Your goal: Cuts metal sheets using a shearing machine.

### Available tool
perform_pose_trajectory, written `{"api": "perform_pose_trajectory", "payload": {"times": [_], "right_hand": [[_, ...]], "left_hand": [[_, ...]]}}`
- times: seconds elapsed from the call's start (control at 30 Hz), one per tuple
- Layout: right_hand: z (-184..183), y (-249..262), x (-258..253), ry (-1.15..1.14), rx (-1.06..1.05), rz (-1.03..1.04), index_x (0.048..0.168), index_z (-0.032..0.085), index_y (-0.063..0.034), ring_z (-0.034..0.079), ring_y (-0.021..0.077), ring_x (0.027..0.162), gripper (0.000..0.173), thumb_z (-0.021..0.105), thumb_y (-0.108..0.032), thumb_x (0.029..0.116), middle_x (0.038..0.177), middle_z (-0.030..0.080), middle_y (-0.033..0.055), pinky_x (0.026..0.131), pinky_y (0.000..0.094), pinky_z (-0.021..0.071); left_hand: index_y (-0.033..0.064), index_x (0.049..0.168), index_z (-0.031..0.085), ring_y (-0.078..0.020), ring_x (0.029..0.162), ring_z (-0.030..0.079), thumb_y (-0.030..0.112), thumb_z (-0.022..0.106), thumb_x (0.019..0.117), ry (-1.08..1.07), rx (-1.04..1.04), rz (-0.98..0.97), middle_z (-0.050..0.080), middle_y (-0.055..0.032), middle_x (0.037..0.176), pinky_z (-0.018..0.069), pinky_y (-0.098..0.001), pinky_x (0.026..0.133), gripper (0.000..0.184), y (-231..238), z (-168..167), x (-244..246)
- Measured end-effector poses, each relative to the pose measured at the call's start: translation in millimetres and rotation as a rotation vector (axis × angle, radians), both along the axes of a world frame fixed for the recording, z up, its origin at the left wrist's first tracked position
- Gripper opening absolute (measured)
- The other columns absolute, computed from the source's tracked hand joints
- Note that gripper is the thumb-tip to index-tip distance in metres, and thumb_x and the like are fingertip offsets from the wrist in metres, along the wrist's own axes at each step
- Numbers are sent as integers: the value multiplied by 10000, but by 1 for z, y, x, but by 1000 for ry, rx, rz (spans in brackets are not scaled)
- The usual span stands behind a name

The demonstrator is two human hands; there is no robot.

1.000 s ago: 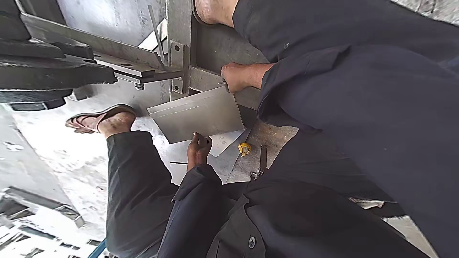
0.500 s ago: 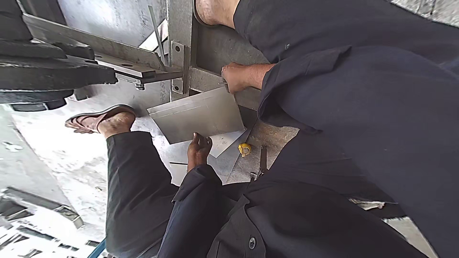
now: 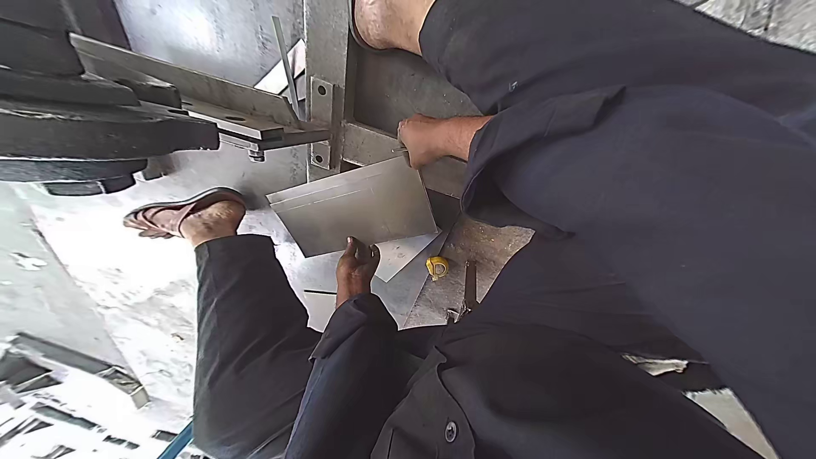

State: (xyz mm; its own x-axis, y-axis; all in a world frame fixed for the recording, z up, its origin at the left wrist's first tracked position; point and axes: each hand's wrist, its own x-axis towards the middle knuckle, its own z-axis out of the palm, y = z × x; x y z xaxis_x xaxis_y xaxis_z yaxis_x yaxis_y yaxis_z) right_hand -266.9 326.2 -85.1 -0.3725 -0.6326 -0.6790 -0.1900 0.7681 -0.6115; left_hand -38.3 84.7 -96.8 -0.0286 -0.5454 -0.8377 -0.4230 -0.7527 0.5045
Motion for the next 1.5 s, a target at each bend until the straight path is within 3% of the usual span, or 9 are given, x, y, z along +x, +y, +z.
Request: {"api": "perform_pose_trajectory", "payload": {"times": [0.13, 0.23, 0.4, 0.6, 0.73, 0.9, 1.13, 1.3, 1.5], "right_hand": [[-5, 3, 1, 13, -41, -25, 1032, 672, 66, 650, 431, 1080, 287, 774, -142, 862, 1109, 662, 272, 876, 634, 519], [-13, -4, -1, 34, -47, 21, 928, 690, 46, 658, 418, 992, 257, 795, -172, 840, 997, 674, 246, 832, 627, 510], [-20, -7, -5, 28, -20, 46, 964, 732, 18, 653, 410, 1035, 252, 821, -189, 851, 1020, 691, 233, 893, 614, 500], [-19, -9, -4, 27, 23, 68, 998, 721, 29, 649, 413, 1077, 289, 816, -213, 871, 1061, 687, 241, 927, 605, 496], [-23, -8, -4, 20, 6, 67, 1001, 741, 10, 653, 404, 1066, 266, 817, -208, 870, 1056, 696, 232, 927, 607, 497], [-22, -8, -4, 21, 1, 59, 1002, 769, -23, 655, 394, 1069, 222, 815, -191, 864, 1061, 707, 217, 930, 603, 497], [-16, -7, -3, 6, -1, 53, 1047, 743, 12, 639, 418, 1108, 269, 810, -177, 869, 1111, 687, 245, 960, 613, 485], [-12, -6, -4, 17, -7, 49, 969, 723, 28, 648, 394, 1044, 224, 806, -144, 851, 1047, 682, 229, 900, 594, 498], [-4, -6, -4, 22, 12, 66, 960, 685, 67, 642, 400, 1045, 262, 798, -148, 864, 1056, 662, 247, 893, 583, 498]], "left_hand": [[100, 1341, 459, -192, 1057, 604, 248, 446, 1102, -1, -15, -108, 574, -96, 1207, 544, -378, 891, 282, -1, -3, 4], [84, 1339, 474, -224, 1044, 599, 231, 496, 1083, -23, -26, -58, 574, -119, 1199, 539, -405, 889, 296, -3, 1, 2], [71, 1387, 476, -262, 1143, 590, 199, 547, 1063, -25, 2, 39, 559, -158, 1314, 530, -436, 933, 356, -4, 0, -2], [72, 1328, 515, -256, 1066, 620, 186, 572, 1045, -16, 28, 87, 592, -151, 1233, 558, -413, 855, 310, -7, -1, -1], [67, 1357, 506, -274, 1151, 600, 187, 578, 1045, -8, 36, 92, 574, -163, 1308, 545, -437, 908, 342, -7, -3, 1], [72, 1338, 513, -270, 1111, 612, 175, 574, 1044, -9, 39, 91, 586, -163, 1271, 554, -427, 878, 318, -7, -1, -1], [71, 1347, 497, -264, 1110, 608, 193, 554, 1057, -13, 22, 26, 581, -156, 1268, 547, -436, 899, 320, -5, 1, 1], [83, 1417, 455, -265, 1211, 574, 203, 538, 1069, -14, 27, 22, 538, -152, 1371, 526, -448, 967, 378, -5, 2, 0], [89, 1407, 460, -266, 1200, 581, 195, 545, 1061, -28, 21, 46, 543, -152, 1352, 537, -443, 948, 372, -4, 3, -2]]}}
